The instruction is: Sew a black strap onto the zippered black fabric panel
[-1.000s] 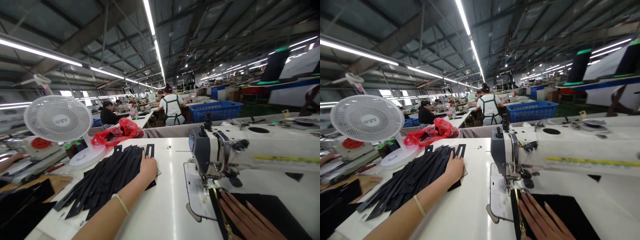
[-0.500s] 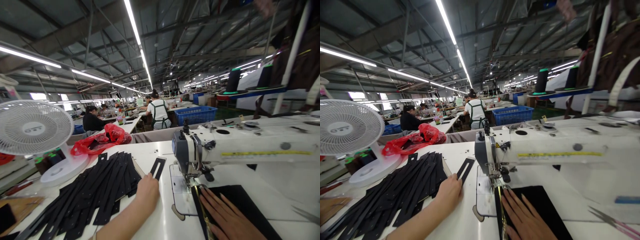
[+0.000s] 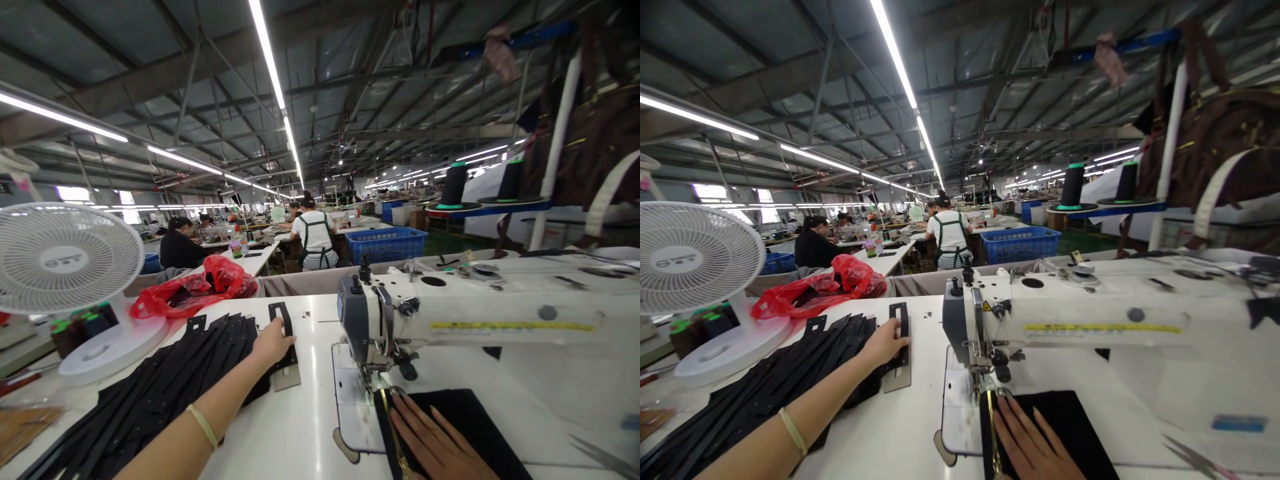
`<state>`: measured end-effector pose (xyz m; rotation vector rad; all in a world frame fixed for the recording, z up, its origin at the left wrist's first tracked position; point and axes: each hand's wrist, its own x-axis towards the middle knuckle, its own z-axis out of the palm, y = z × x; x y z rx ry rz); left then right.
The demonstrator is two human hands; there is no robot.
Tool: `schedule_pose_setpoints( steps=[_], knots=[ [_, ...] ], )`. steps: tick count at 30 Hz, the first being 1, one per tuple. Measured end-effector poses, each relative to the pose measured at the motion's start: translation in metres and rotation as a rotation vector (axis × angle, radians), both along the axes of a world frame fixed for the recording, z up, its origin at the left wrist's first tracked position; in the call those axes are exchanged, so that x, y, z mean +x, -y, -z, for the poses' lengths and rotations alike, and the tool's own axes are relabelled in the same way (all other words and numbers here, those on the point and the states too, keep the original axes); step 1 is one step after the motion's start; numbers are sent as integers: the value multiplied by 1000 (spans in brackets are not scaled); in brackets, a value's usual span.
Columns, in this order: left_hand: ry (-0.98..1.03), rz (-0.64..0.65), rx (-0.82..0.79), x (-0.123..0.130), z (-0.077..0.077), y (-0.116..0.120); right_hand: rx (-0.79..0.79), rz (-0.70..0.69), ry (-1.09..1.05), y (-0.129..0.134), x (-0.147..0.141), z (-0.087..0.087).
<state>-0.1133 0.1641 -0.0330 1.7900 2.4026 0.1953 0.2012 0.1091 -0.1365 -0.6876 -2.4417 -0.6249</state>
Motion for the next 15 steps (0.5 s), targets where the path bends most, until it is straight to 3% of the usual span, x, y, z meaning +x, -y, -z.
schedule_pose_setpoints(
  steps=[4,6,10,12,15],
  knots=[
    [54,14,141,-1,-18,3,-50,3,8,3,-1,-3],
    [92,54,163,9,-18,16,-85,13,18,5,-2,-2],
    [219,244,72,48,12,73,-315,68,35,15,-2,-8],
    [325,424,49,63,29,104,-479,102,32,20,-2,-16],
    [326,603,119,63,36,128,-635,143,48,24,-3,-29]
  ],
)
